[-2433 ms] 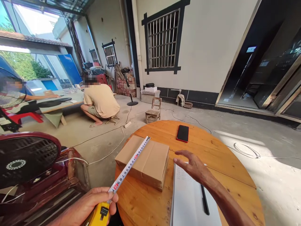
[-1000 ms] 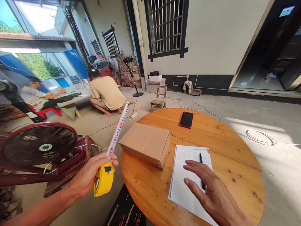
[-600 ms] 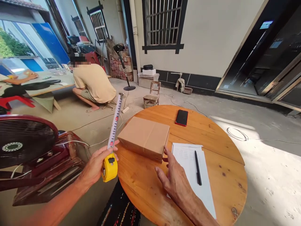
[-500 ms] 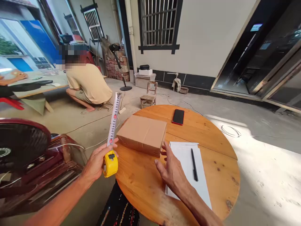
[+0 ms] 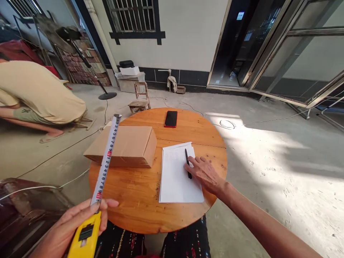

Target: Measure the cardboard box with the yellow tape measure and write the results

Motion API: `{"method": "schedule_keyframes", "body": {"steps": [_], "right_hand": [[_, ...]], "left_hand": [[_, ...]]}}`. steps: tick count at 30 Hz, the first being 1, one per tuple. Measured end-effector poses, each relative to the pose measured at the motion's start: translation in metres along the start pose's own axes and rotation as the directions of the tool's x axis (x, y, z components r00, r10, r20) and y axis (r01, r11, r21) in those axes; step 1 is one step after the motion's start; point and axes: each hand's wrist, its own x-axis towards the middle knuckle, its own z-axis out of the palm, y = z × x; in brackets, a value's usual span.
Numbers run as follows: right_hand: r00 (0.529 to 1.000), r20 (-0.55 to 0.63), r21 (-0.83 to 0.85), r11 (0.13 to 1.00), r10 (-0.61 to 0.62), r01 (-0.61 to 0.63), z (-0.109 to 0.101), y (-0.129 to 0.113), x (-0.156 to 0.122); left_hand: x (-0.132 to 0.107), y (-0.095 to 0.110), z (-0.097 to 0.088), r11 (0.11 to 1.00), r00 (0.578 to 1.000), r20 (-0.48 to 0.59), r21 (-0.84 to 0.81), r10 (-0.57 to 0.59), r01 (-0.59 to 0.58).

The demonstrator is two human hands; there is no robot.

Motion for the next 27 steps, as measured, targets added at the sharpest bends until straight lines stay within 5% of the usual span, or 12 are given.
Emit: {"method": "schedule_keyframes", "body": {"steps": [7, 9, 11, 13, 15, 18, 20, 23, 27], "right_hand": [[0.972, -0.029, -0.023, 0.972, -0.235, 0.235, 0.021, 0.017, -0.005], [0.977, -0.161, 0.067, 0.986, -0.138, 0.15, 0.013, 0.021, -0.013], [0.925, -0.345, 0.26, 0.963, 0.158, -0.068, -0.003, 0.02, -0.021], [0.758, -0.418, 0.523, 0.815, 0.501, -0.25, -0.021, 0.016, -0.03], [0.637, -0.316, 0.743, 0.601, 0.703, -0.294, -0.032, 0.009, -0.038], [0.523, -0.102, 0.943, 0.25, 0.846, -0.221, -0.028, 0.001, -0.044], [0.455, -0.002, 0.977, 0.099, 0.89, -0.189, -0.014, -0.002, -0.044], [0.413, 0.079, 0.992, -0.032, 0.907, -0.121, 0.004, -0.005, -0.038], [0.47, 0.076, 0.994, -0.104, 0.879, 0.035, 0.01, -0.002, -0.02]], "left_hand": [[0.013, 0.003, 0.08, 0.998, 0.983, 0.179, -0.042, 0.047, -0.04], [0.017, 0.002, 0.096, 0.996, 0.977, 0.204, -0.077, 0.059, -0.044], [0.023, 0.001, 0.109, 0.996, 0.972, 0.231, -0.09, 0.046, -0.026], [0.03, 0.0, 0.119, 0.996, 0.965, 0.26, -0.095, 0.027, -0.002], [0.039, 0.0, 0.128, 0.994, 0.962, 0.274, -0.107, 0.012, 0.018], [0.055, 0.0, 0.141, 0.992, 0.964, 0.265, -0.114, -0.021, 0.053], [0.067, 0.001, 0.147, 0.992, 0.965, 0.259, -0.111, -0.029, 0.06], [0.083, 0.004, 0.151, 0.994, 0.963, 0.267, -0.09, -0.029, 0.054], [0.101, 0.006, 0.152, 0.994, 0.972, 0.231, -0.094, -0.034, 0.057]]}}
